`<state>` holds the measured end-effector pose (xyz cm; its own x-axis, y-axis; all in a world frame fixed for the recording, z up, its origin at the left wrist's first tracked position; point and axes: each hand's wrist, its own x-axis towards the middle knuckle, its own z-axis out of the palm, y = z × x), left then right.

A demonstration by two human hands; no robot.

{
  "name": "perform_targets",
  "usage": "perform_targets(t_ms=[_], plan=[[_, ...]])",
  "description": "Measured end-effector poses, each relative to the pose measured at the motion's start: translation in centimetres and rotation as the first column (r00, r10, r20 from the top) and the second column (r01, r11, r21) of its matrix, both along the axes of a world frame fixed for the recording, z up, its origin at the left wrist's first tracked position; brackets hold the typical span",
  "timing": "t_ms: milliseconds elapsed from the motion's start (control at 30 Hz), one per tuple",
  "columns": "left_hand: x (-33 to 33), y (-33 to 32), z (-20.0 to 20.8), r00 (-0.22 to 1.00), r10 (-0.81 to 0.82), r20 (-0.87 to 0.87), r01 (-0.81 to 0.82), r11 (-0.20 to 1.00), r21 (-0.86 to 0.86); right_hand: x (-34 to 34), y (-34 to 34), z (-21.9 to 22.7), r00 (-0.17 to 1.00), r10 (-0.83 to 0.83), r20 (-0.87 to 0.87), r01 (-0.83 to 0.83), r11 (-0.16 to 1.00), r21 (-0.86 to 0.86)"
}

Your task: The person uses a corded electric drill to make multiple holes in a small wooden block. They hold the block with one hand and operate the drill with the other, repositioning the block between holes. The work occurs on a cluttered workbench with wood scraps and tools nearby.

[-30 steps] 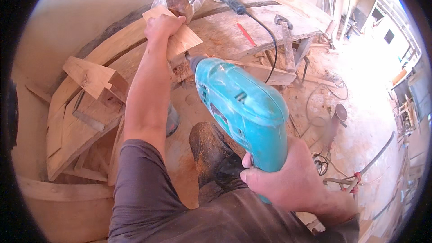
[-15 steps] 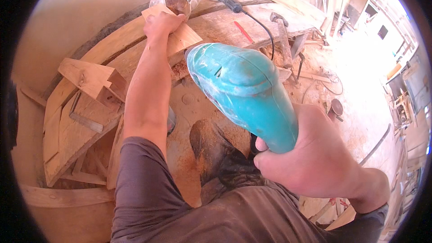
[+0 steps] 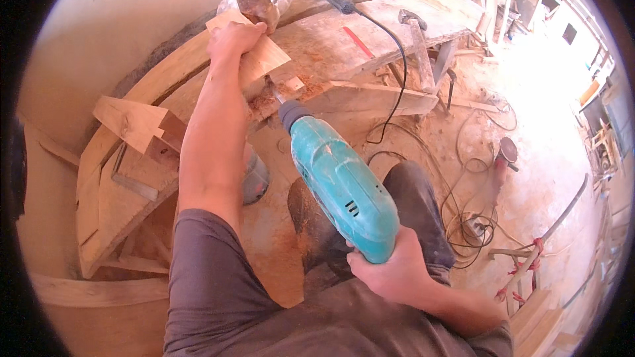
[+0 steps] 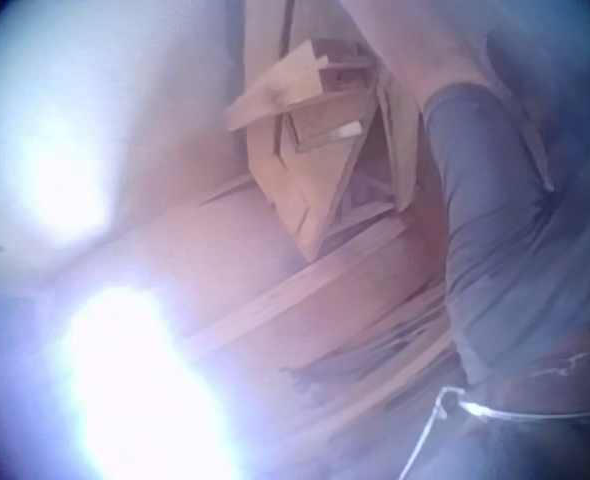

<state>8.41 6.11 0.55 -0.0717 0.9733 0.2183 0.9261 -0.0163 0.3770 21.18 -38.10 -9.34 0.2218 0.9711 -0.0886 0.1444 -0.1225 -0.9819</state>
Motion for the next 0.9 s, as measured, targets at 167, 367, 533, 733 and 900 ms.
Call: perform_targets(t_ms=[167,367,533,733,900], plan=[[-0.1,-0.3,0.3,0.997,-0.048,-0.058,0.046,0.998,-0.036,0.6,0.3,-0.3,0.997,-0.019,0.069,0.016,0.999,0.042],[0.1,0.9,-0.1,0.996,-0.048,-0.078,0.045,0.998,-0.041,2.8,0.9,7.0,0.997,0.020,0.077,-0.019,1.000,-0.023],[0.5,0.3,0.0,0.997,-0.046,-0.064,0.046,0.999,0.002,4.3,1.9,11.7,0.960,0.086,0.265,-0.055,0.991,-0.122],[0.2,-0.2,0.3,0.996,-0.037,-0.075,0.037,0.999,0.005,4.7,2.8,16.6,0.918,0.124,0.377,-0.016,0.961,-0.277],[0.2,-0.5,0.2,0.997,-0.038,-0.060,0.038,0.999,0.006,5.3,3.8,17.5,0.921,0.149,0.359,-0.031,0.949,-0.313]])
